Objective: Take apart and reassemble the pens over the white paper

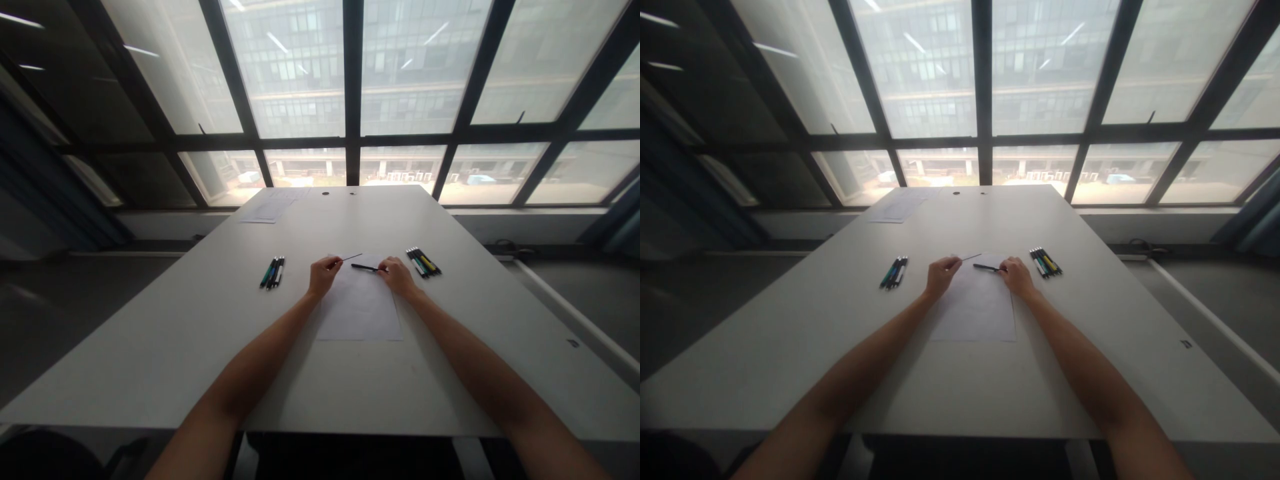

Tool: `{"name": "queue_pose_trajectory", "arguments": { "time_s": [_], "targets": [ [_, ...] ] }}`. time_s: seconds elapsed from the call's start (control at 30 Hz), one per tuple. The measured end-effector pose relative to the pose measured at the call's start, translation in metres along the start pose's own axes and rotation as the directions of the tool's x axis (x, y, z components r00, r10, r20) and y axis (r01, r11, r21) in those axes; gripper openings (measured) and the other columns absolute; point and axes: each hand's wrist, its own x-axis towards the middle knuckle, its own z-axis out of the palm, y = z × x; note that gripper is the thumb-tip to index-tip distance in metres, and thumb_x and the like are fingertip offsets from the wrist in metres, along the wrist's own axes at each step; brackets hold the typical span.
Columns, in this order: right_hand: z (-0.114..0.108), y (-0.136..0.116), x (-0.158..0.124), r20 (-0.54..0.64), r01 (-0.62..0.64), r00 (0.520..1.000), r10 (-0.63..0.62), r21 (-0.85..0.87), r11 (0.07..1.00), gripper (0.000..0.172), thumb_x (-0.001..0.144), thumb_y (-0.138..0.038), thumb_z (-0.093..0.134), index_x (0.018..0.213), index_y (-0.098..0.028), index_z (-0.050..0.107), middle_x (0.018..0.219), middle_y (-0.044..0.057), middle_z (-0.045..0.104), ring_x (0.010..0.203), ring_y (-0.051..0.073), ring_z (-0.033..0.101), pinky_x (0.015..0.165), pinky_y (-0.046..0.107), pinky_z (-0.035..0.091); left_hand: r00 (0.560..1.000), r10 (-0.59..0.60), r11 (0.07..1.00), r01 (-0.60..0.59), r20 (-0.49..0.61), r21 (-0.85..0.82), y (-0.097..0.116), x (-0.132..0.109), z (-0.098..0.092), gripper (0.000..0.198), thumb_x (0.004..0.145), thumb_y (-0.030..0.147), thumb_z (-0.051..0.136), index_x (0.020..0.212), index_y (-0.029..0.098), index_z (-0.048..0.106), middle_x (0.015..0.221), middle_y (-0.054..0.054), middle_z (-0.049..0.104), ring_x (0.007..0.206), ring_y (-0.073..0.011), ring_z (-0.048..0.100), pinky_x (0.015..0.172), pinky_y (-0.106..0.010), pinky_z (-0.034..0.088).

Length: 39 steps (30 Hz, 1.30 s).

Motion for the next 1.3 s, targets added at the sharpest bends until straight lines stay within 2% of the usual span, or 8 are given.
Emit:
{"name": "queue_pose_trajectory", "arguments": {
  "time_s": [0.2,0.4,0.93,1.3],
  "targets": [
    [-0.002,0.017,0.005,-0.255,-0.016,0.965,0.062,0.181,0.983,0.004,0.085,-0.020,0.059,0.085,-0.020,0.064,0.085,0.006,0.063,0.083,0.022,0.055,0.078,0.037,0.044,0.999,-0.041,0.998,0.040,-0.031,-0.039,-0.003,-0.001,-0.001,0.024,0.083,0.036,0.062,0.083,0.015,0.075,0.078,-0.001,0.071,0.069,-0.0141,0.061,0.067,-0.023,0.047],
    [0.000,0.028,0.007,-0.304,-0.011,0.947,0.102,0.288,0.958,0.006,0.083,-0.023,0.059,0.086,-0.019,0.063,0.084,0.006,0.061,0.081,0.022,0.055,0.071,0.035,0.045,0.998,-0.048,0.999,0.047,-0.048,-0.023,-0.007,0.001,-0.002,0.023,0.083,0.035,0.062,0.084,0.016,0.075,0.077,0.000,0.071,0.069,-0.0140,0.061,0.068,-0.023,0.047],
    [-0.005,0.028,0.006,-0.320,-0.009,0.942,0.105,0.287,0.958,0.007,0.083,-0.025,0.058,0.085,-0.019,0.062,0.084,0.006,0.061,0.082,0.022,0.055,0.068,0.034,0.044,0.999,-0.029,0.999,0.030,-0.023,0.024,-0.008,-0.001,-0.002,0.025,0.085,0.036,0.060,0.084,0.016,0.074,0.080,-0.001,0.072,0.072,-0.0149,0.062,0.069,-0.023,0.047],
    [-0.013,0.021,0.003,-0.217,0.044,0.976,-0.006,0.172,0.984,0.009,0.087,-0.022,0.055,0.090,-0.021,0.063,0.090,0.007,0.065,0.091,0.026,0.055,0.082,0.039,0.044,0.984,0.144,0.979,-0.157,0.108,0.128,-0.011,0.003,-0.008,0.017,0.087,0.029,0.061,0.083,0.019,0.073,0.080,-0.003,0.070,0.067,-0.0129,0.058,0.070,-0.024,0.046]
  ]
}}
